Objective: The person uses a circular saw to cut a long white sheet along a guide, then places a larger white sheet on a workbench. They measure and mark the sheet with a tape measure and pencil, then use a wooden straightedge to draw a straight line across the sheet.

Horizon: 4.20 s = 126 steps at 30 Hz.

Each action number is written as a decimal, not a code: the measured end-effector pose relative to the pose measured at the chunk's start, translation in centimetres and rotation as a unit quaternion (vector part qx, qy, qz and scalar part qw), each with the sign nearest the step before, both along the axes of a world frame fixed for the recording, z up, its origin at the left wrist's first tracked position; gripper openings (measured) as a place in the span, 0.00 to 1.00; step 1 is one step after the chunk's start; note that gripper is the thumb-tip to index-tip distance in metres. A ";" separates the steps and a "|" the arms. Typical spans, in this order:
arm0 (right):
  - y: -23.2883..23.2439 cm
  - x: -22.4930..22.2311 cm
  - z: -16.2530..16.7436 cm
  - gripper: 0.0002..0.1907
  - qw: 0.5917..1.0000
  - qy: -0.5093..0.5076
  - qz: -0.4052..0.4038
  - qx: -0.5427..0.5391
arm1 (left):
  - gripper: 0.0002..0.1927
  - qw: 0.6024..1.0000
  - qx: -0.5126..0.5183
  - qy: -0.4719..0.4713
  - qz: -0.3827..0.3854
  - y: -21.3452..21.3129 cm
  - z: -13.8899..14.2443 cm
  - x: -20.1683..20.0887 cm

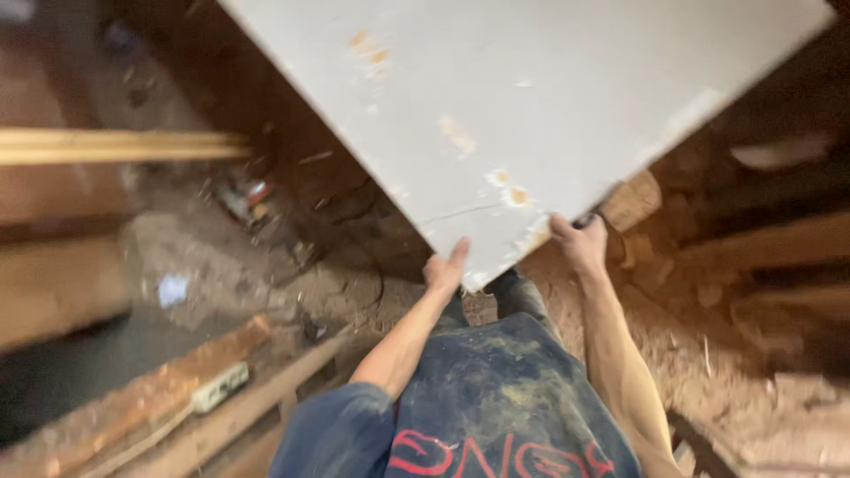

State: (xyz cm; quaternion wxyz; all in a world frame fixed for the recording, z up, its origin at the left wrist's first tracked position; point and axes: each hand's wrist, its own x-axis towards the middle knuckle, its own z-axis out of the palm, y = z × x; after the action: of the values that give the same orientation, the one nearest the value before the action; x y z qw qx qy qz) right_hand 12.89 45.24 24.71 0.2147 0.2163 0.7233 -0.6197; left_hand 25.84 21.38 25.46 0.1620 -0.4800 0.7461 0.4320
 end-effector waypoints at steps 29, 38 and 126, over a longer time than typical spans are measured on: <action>-4.6 -2.1 3.0 0.16 0.927 0.184 -0.095 0.312 | 0.38 0.996 0.084 0.026 -0.006 -1.7 1.0 -4.7; -3.9 6.4 1.2 0.10 0.978 0.090 -0.110 0.150 | 0.53 0.838 -0.253 0.113 -0.469 0.4 5.5 -5.1; -84.0 1.2 5.5 0.15 0.647 0.165 0.744 0.010 | 0.17 0.771 0.133 0.392 0.484 -70.4 -1.2 7.9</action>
State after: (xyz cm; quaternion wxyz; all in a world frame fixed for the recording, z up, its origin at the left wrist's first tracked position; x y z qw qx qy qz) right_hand 14.05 -38.71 30.18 0.4784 -0.4982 0.6710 -0.2695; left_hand 33.73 -49.03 24.23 -0.3134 -0.5404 0.3487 0.6987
